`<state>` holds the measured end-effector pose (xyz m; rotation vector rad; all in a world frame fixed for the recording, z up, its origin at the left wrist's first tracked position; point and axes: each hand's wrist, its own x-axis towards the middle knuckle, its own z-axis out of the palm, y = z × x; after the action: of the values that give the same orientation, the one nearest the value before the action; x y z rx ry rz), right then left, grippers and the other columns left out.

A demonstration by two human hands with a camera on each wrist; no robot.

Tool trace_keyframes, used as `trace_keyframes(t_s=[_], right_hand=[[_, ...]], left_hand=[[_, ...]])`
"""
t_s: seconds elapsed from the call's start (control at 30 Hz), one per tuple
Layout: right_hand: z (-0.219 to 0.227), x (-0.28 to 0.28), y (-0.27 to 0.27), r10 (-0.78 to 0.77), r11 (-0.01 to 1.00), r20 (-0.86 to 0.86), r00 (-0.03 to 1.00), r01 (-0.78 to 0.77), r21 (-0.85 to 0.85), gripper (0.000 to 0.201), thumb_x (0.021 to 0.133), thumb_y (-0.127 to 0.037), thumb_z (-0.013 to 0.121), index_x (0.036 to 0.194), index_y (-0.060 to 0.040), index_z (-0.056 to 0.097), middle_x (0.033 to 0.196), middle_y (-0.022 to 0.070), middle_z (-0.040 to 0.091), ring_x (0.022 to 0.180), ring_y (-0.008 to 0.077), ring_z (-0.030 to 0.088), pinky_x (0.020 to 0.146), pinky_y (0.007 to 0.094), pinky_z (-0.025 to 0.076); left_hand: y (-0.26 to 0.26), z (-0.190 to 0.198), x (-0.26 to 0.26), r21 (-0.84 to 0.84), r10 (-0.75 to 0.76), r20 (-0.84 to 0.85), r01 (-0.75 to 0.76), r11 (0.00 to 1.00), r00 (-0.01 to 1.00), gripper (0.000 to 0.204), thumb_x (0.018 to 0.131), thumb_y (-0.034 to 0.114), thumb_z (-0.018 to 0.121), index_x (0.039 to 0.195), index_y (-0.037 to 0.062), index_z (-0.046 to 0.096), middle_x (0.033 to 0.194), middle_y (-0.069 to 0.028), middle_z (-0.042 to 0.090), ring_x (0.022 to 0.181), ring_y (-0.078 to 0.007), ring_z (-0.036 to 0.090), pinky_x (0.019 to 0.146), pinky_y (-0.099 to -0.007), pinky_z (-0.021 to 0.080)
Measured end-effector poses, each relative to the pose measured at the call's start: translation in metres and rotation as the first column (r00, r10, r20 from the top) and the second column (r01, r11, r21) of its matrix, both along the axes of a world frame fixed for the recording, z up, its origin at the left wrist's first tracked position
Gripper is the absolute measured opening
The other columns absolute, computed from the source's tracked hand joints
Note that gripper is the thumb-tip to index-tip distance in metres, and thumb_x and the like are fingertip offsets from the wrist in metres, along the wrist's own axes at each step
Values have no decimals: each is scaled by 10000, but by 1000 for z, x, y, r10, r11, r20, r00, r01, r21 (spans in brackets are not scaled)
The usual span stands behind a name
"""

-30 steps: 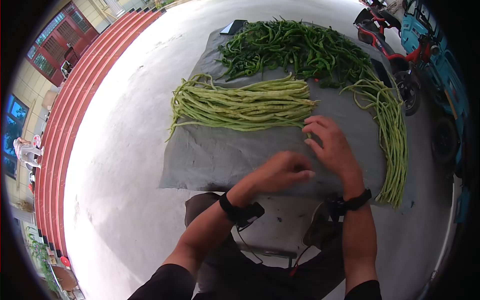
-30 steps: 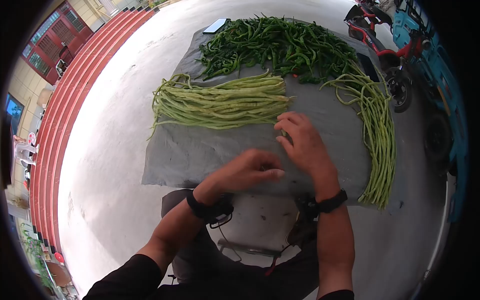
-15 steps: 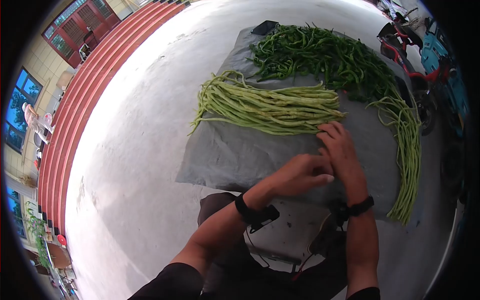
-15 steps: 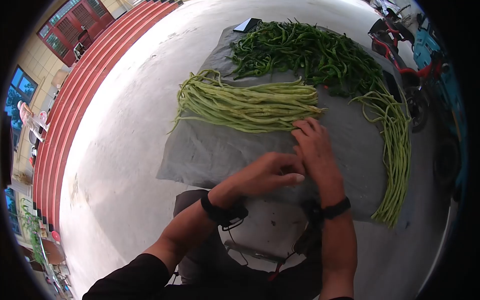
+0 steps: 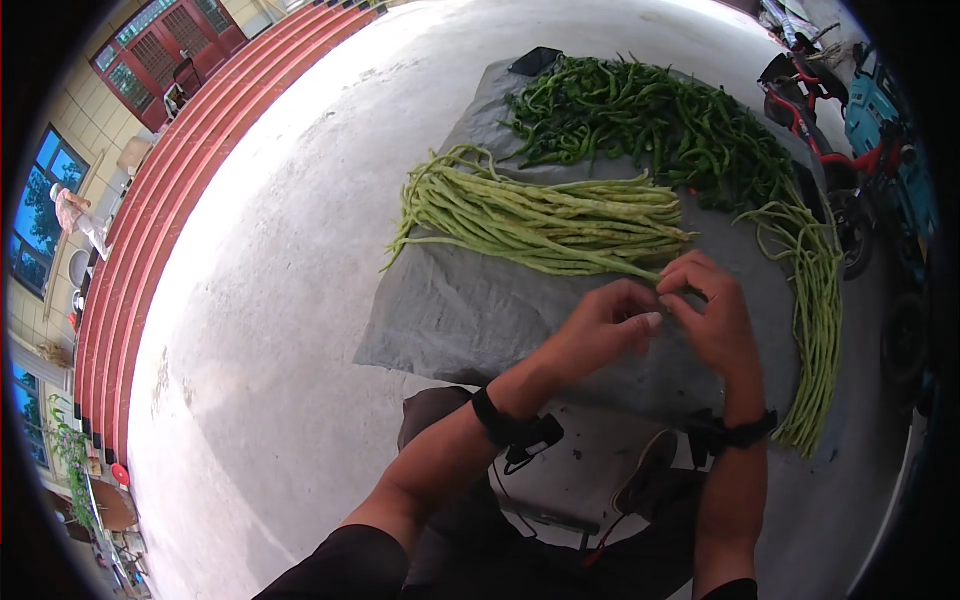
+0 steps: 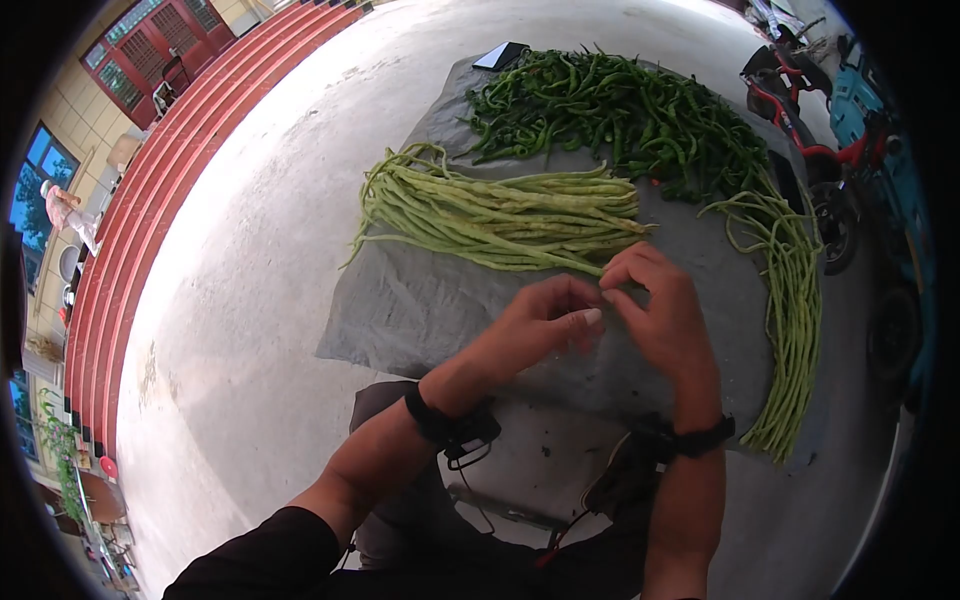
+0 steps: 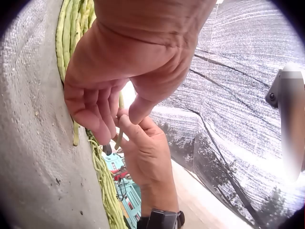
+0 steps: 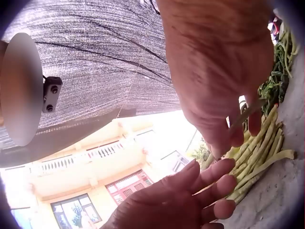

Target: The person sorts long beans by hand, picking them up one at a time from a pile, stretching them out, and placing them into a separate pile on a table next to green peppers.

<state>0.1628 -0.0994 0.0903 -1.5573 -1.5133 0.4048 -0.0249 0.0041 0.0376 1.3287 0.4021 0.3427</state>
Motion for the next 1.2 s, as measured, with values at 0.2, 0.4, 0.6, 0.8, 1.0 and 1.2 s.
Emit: trace_keyframes(t_s=[0.2, 0.4, 0.6, 0.8, 1.0, 1.2], right_hand=[[18, 10, -19, 85, 992, -121, 989, -95, -79, 139, 851, 83, 737, 971, 15, 753, 1076, 88, 710, 1027, 197, 710, 898, 330, 548], [20, 26, -34, 165, 979, -341, 926, -195, -56, 144, 865, 99, 729, 980, 20, 762, 1142, 95, 699, 1042, 156, 687, 882, 288, 541], [20, 33, -42, 167, 975, -493, 854, -218, -47, 143, 878, 116, 702, 984, 21, 713, 1126, 97, 681, 972, 143, 674, 851, 290, 548], [18, 49, -49, 234, 971, -583, 778, -218, 99, 134, 915, 75, 690, 1011, -16, 666, 1049, 81, 682, 888, 136, 668, 811, 302, 562], [20, 70, -63, 77, 992, -529, 845, -118, -43, 155, 931, -48, 778, 1027, -45, 657, 966, 43, 697, 829, 111, 658, 757, 277, 538], [26, 75, -72, 38, 994, -531, 847, -88, -68, 221, 910, -83, 854, 1050, -51, 686, 915, -15, 680, 812, 65, 635, 740, 243, 517]], left_hand=[[-7, 19, 3, -204, 111, 108, -88, 975, 988, 488, 1106, 341, 672, 1497, 64, 574, 1175, -46, 746, 959, -134, 720, 834, -288, 541], [-4, 11, 6, -296, 45, 303, 49, 954, 952, 364, 1158, 317, 586, 1401, 57, 662, 1127, -39, 754, 935, -144, 717, 856, -304, 555], [-8, 13, 7, -263, 60, 413, 56, 963, 909, 376, 1173, 316, 549, 1421, 50, 645, 1143, -54, 756, 942, -150, 715, 867, -316, 562], [-9, 20, 2, -233, 90, 486, 30, 972, 869, 372, 1165, 323, 570, 1409, 58, 660, 1144, -72, 748, 956, -138, 718, 849, -295, 552], [-5, 18, 2, -160, 92, 521, -9, 987, 849, 389, 1164, 303, 567, 1411, 16, 656, 1160, -84, 771, 958, -150, 724, 853, -302, 546], [-10, 23, 2, -65, 120, 493, -101, 993, 862, 372, 1152, 273, 594, 1389, -3, 672, 1152, -114, 781, 915, -165, 742, 826, -307, 554]])
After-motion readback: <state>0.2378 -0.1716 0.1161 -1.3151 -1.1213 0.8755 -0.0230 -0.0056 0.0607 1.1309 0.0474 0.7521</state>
